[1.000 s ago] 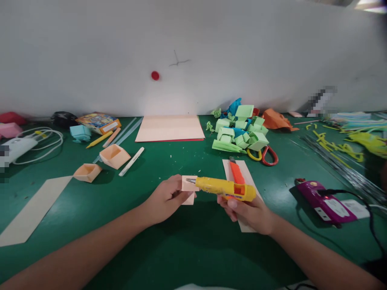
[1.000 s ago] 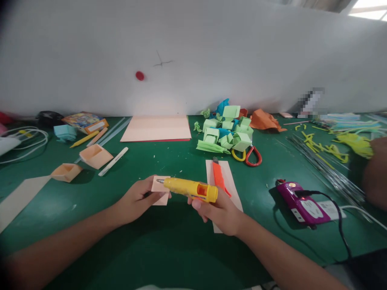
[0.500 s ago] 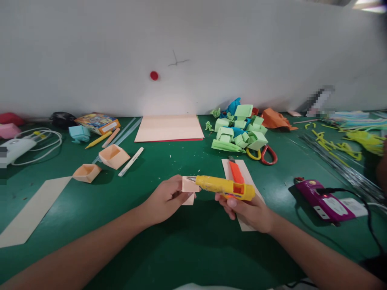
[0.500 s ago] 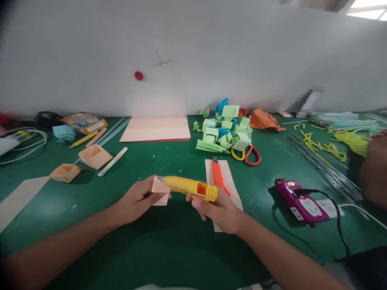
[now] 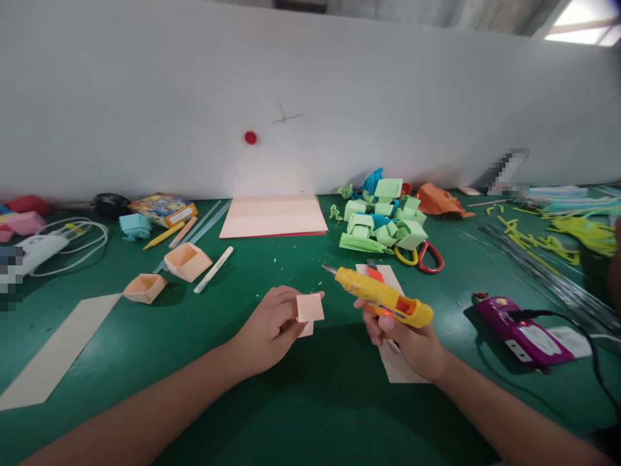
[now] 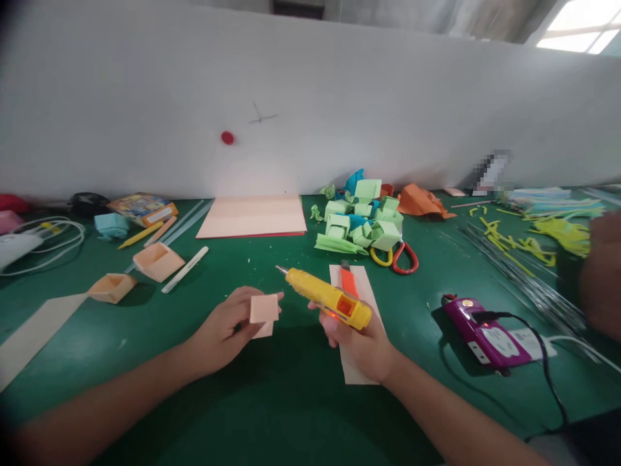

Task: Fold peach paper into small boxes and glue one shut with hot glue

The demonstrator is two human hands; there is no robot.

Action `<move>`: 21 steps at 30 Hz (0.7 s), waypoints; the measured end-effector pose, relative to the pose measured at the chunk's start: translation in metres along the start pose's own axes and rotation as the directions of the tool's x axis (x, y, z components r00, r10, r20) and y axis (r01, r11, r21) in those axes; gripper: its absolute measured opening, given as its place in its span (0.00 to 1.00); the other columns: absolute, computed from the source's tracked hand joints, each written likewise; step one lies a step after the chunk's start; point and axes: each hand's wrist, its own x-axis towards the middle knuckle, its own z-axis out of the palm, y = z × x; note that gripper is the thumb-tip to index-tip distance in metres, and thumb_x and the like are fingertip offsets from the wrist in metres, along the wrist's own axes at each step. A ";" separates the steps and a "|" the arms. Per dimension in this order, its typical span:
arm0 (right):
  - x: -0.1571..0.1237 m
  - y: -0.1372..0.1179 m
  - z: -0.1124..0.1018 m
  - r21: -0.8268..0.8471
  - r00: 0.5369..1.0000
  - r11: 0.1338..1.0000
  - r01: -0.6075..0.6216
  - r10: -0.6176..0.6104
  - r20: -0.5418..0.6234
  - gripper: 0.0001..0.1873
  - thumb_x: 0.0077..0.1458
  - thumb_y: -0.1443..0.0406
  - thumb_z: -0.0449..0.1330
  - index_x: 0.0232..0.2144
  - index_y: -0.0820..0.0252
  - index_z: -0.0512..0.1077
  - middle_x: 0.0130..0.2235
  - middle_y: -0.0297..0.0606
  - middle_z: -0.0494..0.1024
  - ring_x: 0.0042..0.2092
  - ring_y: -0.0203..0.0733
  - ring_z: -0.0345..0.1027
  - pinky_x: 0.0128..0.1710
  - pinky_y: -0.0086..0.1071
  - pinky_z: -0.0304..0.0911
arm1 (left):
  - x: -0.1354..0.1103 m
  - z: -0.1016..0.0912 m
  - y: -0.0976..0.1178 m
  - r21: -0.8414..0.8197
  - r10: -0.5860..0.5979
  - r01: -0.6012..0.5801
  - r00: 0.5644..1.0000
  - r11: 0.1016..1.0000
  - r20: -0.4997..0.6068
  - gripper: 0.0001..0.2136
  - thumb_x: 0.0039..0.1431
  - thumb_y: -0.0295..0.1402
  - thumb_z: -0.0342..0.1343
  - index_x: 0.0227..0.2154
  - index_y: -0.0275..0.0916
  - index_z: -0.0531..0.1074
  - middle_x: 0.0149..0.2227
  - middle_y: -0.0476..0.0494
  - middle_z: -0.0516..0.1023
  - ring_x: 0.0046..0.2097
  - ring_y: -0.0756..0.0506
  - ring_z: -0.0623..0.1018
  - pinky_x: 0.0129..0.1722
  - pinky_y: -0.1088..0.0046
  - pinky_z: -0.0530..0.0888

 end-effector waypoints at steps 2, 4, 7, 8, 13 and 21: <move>0.001 0.000 -0.001 0.014 0.997 1.000 0.018 -0.017 -0.080 0.22 0.58 0.48 0.64 0.44 0.58 0.74 0.27 0.30 0.66 0.26 0.36 0.59 0.26 0.32 0.61 | -0.002 0.001 0.004 0.058 0.095 -0.096 0.995 0.994 0.020 0.18 0.65 0.25 0.48 0.54 0.44 0.72 0.47 0.41 0.81 0.51 0.41 0.75 0.52 0.60 0.70; 0.002 0.001 -0.002 0.013 0.991 0.999 0.033 -0.031 -0.131 0.21 0.59 0.48 0.63 0.43 0.58 0.74 0.27 0.30 0.67 0.26 0.37 0.60 0.27 0.33 0.61 | -0.004 -0.001 0.008 0.095 0.166 -0.170 0.985 0.981 0.046 0.22 0.63 0.26 0.51 0.59 0.44 0.68 0.49 0.39 0.80 0.52 0.40 0.75 0.53 0.57 0.68; 0.004 0.002 -0.005 0.009 0.986 0.999 0.053 -0.051 -0.162 0.20 0.62 0.49 0.60 0.44 0.57 0.74 0.26 0.31 0.67 0.27 0.38 0.61 0.29 0.34 0.61 | -0.005 -0.010 0.011 0.088 0.244 -0.253 0.964 0.963 0.102 0.27 0.60 0.34 0.56 0.63 0.42 0.63 0.50 0.36 0.79 0.54 0.36 0.74 0.56 0.52 0.63; 0.004 0.002 -0.005 0.009 0.984 0.999 0.053 -0.050 -0.169 0.19 0.62 0.49 0.60 0.44 0.57 0.74 0.27 0.31 0.67 0.27 0.38 0.61 0.29 0.35 0.61 | -0.004 -0.016 0.010 0.070 0.261 -0.272 0.956 0.960 0.131 0.28 0.60 0.37 0.56 0.64 0.42 0.63 0.51 0.36 0.79 0.55 0.35 0.74 0.58 0.51 0.62; 0.006 -0.001 -0.004 -0.015 0.985 0.999 0.044 -0.045 -0.169 0.22 0.60 0.47 0.61 0.45 0.58 0.74 0.25 0.31 0.67 0.26 0.38 0.60 0.28 0.35 0.62 | 0.010 -0.054 0.001 -0.050 0.249 -0.246 0.919 0.968 0.307 0.26 0.61 0.49 0.55 0.60 0.46 0.69 0.53 0.35 0.79 0.55 0.33 0.74 0.58 0.50 0.62; 0.007 -0.001 -0.002 -0.012 0.987 1.000 0.021 -0.023 -0.156 0.23 0.60 0.47 0.62 0.43 0.59 0.75 0.26 0.32 0.67 0.26 0.37 0.61 0.27 0.34 0.62 | 0.012 -0.094 -0.009 -0.006 0.148 -0.150 0.973 0.989 0.177 0.21 0.70 0.50 0.44 0.53 0.48 0.76 0.48 0.40 0.81 0.50 0.40 0.77 0.53 0.59 0.71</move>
